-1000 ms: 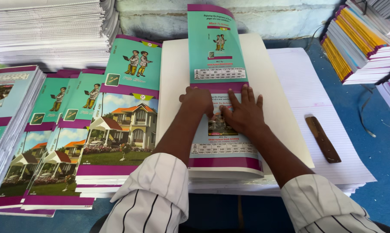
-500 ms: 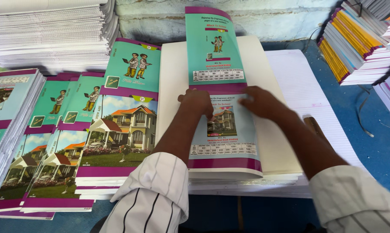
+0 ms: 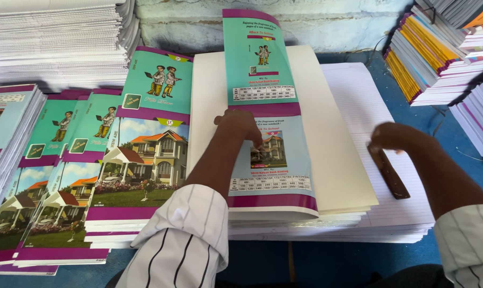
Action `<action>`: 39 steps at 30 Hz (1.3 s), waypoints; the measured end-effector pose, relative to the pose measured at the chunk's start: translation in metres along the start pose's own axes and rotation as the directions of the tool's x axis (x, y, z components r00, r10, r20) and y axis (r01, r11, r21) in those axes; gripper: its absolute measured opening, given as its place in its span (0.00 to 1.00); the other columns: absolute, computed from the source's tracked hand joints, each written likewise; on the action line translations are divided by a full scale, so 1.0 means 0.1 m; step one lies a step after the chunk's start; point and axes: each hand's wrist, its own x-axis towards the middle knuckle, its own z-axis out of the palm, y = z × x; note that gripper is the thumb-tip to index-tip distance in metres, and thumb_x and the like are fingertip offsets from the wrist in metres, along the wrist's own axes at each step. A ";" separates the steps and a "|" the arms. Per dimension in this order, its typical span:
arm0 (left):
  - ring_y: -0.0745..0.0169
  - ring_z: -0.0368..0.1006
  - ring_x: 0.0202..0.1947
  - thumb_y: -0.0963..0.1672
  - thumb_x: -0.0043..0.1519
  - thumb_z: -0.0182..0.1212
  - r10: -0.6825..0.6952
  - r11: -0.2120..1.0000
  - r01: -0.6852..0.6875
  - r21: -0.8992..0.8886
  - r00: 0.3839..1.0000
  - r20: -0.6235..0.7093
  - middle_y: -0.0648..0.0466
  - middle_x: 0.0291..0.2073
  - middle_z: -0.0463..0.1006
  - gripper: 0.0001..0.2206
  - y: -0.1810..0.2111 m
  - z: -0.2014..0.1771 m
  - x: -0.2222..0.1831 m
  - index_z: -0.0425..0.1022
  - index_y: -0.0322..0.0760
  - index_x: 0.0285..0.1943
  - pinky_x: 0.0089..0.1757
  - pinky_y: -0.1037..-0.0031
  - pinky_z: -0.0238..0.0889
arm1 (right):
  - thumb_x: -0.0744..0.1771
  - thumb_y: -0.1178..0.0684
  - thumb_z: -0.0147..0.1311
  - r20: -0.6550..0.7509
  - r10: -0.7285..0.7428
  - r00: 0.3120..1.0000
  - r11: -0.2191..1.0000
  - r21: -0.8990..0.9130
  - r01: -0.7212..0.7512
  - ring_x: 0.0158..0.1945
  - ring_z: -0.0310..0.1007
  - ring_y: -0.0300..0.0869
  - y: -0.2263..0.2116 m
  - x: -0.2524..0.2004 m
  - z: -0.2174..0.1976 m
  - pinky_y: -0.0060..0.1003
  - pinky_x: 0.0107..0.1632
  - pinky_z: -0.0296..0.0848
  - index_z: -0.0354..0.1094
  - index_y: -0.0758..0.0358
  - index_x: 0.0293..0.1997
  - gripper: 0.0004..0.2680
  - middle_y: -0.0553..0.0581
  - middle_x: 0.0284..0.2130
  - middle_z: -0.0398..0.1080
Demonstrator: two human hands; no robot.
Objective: The person repeatedly folds a stack of printed booklets in half along the spine and presses the fold with a flat tool. The person handles the booklets one at a time, placing each folded unit back onto the stack.
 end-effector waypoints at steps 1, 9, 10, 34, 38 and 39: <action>0.48 0.70 0.59 0.52 0.40 0.78 0.003 1.000 -0.003 -0.003 1.000 -0.004 0.50 0.53 0.80 0.31 0.01 -0.01 -0.03 0.80 0.46 0.55 0.58 0.47 0.58 | 0.62 0.49 0.66 0.012 0.050 0.999 0.999 0.013 -0.050 0.53 0.78 0.56 0.05 -0.07 0.01 0.53 0.52 0.82 0.74 0.61 0.55 0.17 0.67 0.53 0.75; 0.48 0.68 0.61 0.53 0.40 0.78 0.000 1.000 0.000 0.012 1.000 -0.017 0.50 0.54 0.77 0.32 0.04 -0.03 -0.13 0.81 0.45 0.56 0.60 0.45 0.56 | 0.59 0.48 0.72 0.054 0.215 0.975 0.976 0.014 -0.216 0.51 0.84 0.53 0.22 -0.31 0.22 0.50 0.48 0.83 0.78 0.65 0.52 0.20 0.66 0.47 0.79; 0.48 0.67 0.62 0.54 0.40 0.78 0.006 1.000 -0.006 0.014 1.000 -0.027 0.50 0.55 0.77 0.33 0.03 -0.02 -0.11 0.80 0.44 0.57 0.60 0.44 0.56 | 0.59 0.47 0.72 0.053 0.210 0.976 0.977 0.030 -0.211 0.51 0.83 0.52 0.26 -0.30 0.23 0.51 0.48 0.82 0.78 0.65 0.52 0.19 0.65 0.48 0.79; 0.51 0.67 0.63 0.57 0.41 0.80 0.028 0.999 -0.025 0.030 0.995 -0.098 0.53 0.56 0.76 0.33 -0.01 0.08 -0.11 0.80 0.48 0.57 0.60 0.45 0.54 | 0.68 0.61 0.50 -0.605 -0.618 0.502 0.767 -0.321 0.556 0.46 0.74 0.57 -1.82 -0.75 -0.01 0.51 0.49 0.73 0.73 0.59 0.57 0.12 0.63 0.42 0.74; 0.51 0.67 0.63 0.58 0.41 0.80 0.025 0.999 -0.022 0.033 0.994 -0.102 0.53 0.57 0.75 0.36 -0.01 0.09 -0.10 0.78 0.47 0.59 0.61 0.44 0.54 | 0.67 0.63 0.50 -0.640 -0.582 0.501 0.794 -0.316 0.518 0.48 0.74 0.55 -1.89 -0.68 0.14 0.49 0.50 0.73 0.75 0.57 0.54 0.12 0.61 0.42 0.75; 0.51 0.66 0.63 0.58 0.41 0.80 0.027 0.999 -0.023 0.038 0.995 -0.099 0.53 0.57 0.75 0.37 -0.01 0.09 -0.09 0.76 0.47 0.60 0.61 0.44 0.54 | 0.66 0.64 0.50 -0.653 -0.575 0.493 0.796 -0.310 0.519 0.49 0.74 0.55 -1.89 -0.65 0.18 0.49 0.51 0.74 0.76 0.57 0.52 0.12 0.60 0.43 0.76</action>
